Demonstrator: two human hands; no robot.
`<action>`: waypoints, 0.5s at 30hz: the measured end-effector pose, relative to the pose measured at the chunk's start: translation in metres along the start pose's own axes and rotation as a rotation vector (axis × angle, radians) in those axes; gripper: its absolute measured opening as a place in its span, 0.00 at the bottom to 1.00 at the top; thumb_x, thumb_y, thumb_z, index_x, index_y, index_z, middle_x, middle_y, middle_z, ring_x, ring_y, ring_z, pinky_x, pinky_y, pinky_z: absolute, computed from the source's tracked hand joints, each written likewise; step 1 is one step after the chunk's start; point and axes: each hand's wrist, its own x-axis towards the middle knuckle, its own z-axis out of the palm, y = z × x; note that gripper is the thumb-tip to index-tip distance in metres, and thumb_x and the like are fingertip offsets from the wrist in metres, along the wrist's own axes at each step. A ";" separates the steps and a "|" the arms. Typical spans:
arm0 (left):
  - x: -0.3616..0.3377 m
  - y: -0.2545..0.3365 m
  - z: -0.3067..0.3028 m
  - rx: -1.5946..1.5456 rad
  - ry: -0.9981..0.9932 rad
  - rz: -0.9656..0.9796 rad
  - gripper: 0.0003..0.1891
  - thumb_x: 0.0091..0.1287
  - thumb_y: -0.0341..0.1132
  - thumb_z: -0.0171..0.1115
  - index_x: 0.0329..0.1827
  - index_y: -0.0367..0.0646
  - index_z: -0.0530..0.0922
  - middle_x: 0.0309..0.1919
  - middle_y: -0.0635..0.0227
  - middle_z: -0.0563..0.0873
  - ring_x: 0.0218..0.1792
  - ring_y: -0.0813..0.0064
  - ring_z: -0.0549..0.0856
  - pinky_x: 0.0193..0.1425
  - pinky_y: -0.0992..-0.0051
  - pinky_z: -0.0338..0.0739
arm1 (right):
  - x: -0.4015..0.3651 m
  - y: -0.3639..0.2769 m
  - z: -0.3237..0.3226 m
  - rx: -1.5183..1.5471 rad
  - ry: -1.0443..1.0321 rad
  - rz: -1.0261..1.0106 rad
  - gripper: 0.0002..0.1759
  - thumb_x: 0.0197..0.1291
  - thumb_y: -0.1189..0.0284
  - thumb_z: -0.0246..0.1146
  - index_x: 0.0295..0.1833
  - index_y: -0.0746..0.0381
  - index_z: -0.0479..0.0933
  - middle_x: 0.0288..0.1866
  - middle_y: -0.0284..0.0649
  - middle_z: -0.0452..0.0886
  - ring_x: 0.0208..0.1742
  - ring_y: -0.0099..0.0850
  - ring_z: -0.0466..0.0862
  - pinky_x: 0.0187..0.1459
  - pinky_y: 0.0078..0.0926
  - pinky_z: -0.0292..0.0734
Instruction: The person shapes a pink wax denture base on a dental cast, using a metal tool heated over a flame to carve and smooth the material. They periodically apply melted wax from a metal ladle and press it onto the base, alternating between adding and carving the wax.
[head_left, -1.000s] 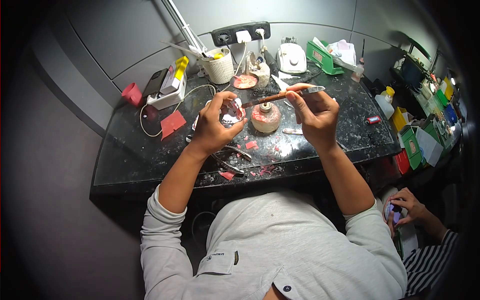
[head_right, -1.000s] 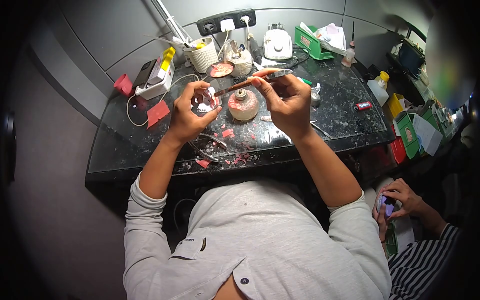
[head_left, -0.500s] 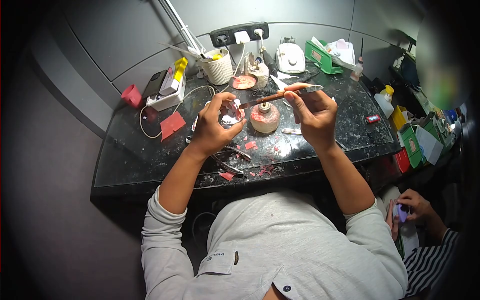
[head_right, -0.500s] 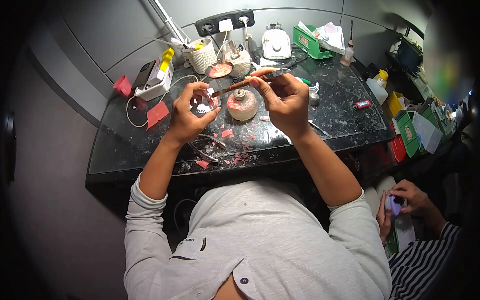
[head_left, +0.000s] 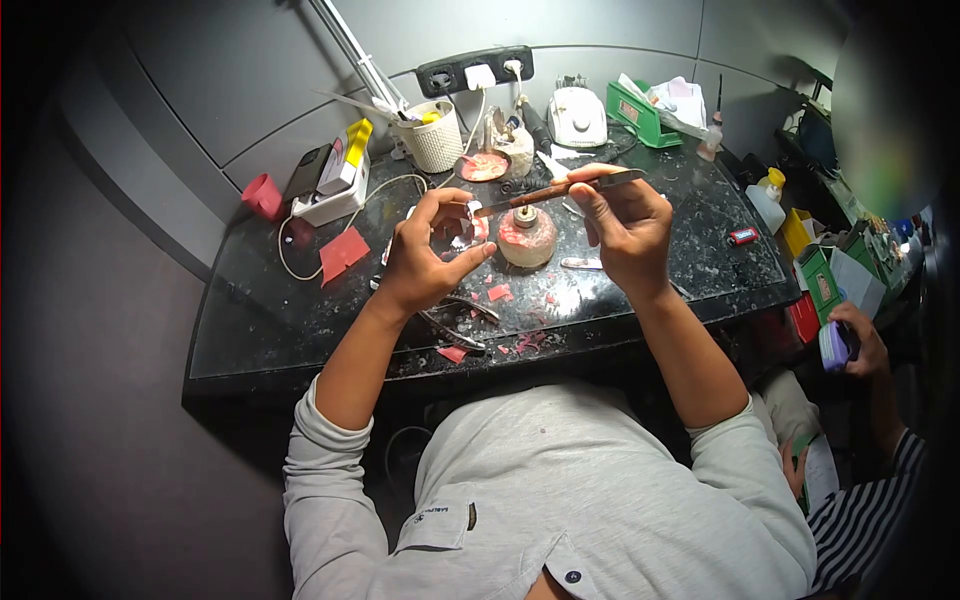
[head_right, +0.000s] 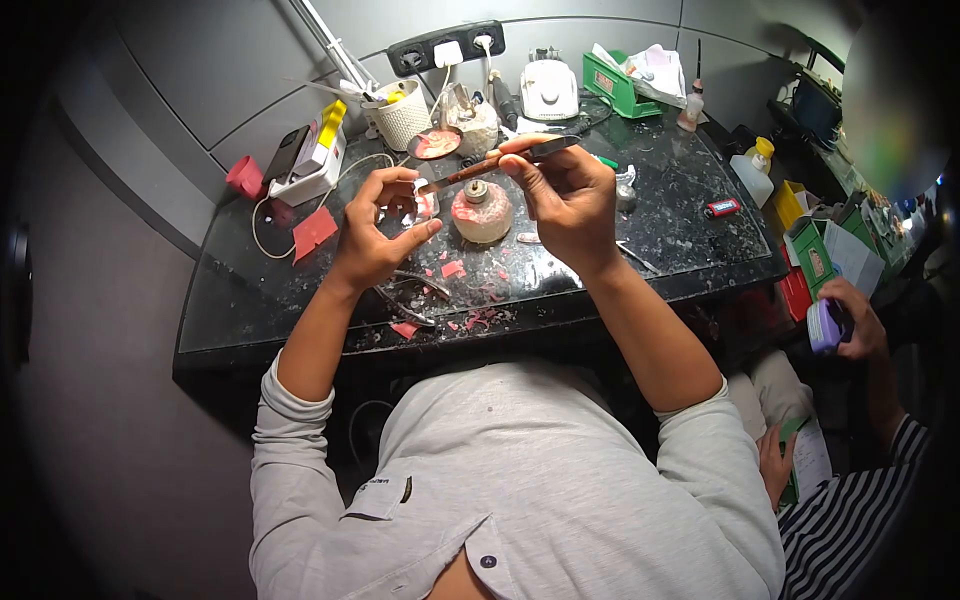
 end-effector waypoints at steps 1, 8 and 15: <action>-0.001 -0.001 0.000 -0.021 0.002 -0.023 0.30 0.55 0.31 0.79 0.60 0.39 0.75 0.41 0.69 0.86 0.43 0.80 0.83 0.49 0.77 0.77 | 0.000 0.000 0.001 -0.016 0.007 -0.015 0.06 0.67 0.79 0.67 0.48 0.69 0.84 0.38 0.37 0.89 0.36 0.16 0.84 0.35 0.13 0.76; 0.003 -0.001 0.007 -0.056 0.036 -0.026 0.29 0.54 0.26 0.77 0.59 0.39 0.75 0.42 0.66 0.86 0.43 0.77 0.85 0.49 0.75 0.80 | 0.004 0.007 -0.003 0.017 -0.007 -0.095 0.05 0.66 0.80 0.66 0.45 0.71 0.83 0.37 0.43 0.90 0.39 0.23 0.89 0.41 0.21 0.84; 0.002 -0.007 0.007 -0.165 0.004 -0.066 0.28 0.58 0.24 0.74 0.62 0.39 0.73 0.41 0.70 0.83 0.42 0.81 0.81 0.47 0.79 0.74 | 0.001 0.002 -0.006 -0.023 -0.017 -0.026 0.06 0.65 0.80 0.67 0.45 0.71 0.82 0.39 0.43 0.90 0.43 0.25 0.89 0.47 0.21 0.84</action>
